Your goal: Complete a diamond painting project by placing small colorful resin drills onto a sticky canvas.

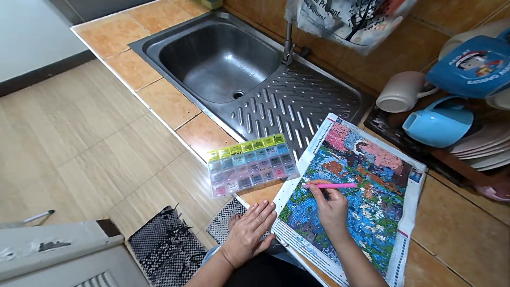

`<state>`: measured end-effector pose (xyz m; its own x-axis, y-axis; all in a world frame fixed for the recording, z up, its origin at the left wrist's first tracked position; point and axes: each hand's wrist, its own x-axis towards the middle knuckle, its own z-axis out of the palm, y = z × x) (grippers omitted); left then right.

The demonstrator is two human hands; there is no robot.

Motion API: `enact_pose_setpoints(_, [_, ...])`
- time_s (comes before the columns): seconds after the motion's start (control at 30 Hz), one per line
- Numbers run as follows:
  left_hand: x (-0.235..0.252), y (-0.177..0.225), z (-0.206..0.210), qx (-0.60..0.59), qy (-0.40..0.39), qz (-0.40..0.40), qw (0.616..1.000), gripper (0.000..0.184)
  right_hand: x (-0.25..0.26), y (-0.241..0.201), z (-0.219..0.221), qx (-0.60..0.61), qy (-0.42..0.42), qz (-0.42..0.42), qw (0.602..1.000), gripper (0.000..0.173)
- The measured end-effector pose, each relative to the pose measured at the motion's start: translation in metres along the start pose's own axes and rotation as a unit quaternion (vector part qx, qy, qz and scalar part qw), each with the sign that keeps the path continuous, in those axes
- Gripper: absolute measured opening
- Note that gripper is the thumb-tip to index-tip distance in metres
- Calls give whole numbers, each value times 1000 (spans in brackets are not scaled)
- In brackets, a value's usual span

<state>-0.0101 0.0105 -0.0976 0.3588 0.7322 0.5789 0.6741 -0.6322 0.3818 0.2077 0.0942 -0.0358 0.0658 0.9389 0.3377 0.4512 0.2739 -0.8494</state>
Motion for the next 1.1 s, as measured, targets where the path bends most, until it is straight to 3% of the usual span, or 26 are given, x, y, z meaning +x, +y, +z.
enact_pose_setpoints(1.1, [0,1,-1,0,-4,-2,1000,43,-1,1,2,-22,5,-26,999,18])
